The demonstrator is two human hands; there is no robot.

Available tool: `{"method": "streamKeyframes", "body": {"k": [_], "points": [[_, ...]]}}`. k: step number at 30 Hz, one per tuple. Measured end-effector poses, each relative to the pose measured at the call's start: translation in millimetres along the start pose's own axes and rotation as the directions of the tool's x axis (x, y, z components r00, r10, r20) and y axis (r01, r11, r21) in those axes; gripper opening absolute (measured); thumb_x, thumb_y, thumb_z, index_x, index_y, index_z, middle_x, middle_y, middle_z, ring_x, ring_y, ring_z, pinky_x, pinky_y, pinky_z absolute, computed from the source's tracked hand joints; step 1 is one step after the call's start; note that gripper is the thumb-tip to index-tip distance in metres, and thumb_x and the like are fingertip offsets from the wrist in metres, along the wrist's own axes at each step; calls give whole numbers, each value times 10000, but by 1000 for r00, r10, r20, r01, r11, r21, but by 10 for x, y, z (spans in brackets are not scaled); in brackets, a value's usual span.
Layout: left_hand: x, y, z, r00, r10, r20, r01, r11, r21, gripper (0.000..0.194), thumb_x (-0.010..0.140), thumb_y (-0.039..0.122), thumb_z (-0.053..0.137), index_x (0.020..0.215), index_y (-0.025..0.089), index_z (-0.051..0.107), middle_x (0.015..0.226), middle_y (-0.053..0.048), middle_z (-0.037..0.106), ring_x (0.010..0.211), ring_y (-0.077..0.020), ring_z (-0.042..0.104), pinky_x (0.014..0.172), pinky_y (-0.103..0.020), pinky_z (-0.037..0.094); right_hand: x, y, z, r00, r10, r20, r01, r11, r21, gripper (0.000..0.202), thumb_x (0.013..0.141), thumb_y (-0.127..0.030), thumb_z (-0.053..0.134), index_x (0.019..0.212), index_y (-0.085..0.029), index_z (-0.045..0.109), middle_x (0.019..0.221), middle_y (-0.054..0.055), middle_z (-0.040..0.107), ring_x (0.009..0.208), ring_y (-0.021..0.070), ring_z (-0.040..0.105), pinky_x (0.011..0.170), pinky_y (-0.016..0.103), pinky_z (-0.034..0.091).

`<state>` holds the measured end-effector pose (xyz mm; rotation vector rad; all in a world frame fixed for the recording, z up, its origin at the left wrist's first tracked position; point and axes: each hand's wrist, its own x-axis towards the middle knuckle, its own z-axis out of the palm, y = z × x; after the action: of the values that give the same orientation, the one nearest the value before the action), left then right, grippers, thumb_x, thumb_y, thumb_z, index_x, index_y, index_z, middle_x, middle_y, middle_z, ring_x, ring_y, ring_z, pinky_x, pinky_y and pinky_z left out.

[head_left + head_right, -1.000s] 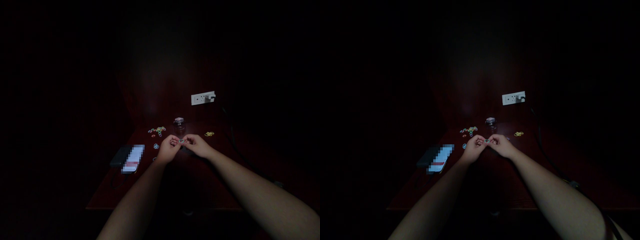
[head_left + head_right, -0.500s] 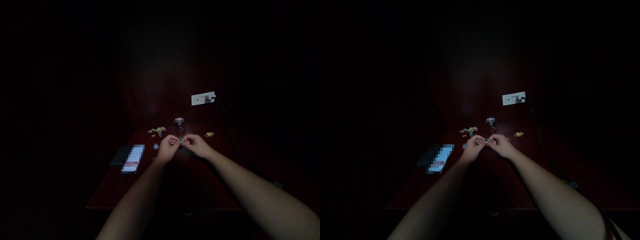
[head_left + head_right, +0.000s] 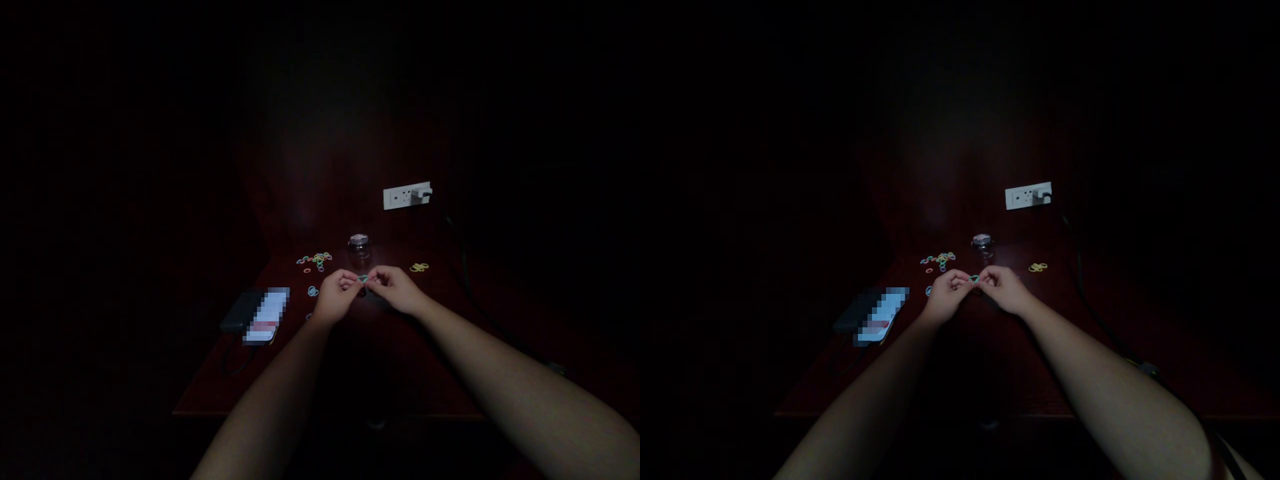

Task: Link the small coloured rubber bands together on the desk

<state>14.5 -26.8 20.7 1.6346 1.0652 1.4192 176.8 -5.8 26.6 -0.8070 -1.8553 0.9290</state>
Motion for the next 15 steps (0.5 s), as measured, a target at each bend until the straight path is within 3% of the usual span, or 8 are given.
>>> {"method": "streamKeyframes", "body": {"k": [15], "points": [[-13, 24, 7, 1000, -10, -3, 10, 1000, 5, 147, 686, 222, 662, 763, 121, 587, 644, -24, 621, 600, -102, 587, 559, -196, 444, -8, -20, -11, 1000, 10, 1, -10, 1000, -6, 242, 717, -375, 597, 715, -134, 573, 557, -23, 494, 492, 81, 394, 468, 212, 296]]}}
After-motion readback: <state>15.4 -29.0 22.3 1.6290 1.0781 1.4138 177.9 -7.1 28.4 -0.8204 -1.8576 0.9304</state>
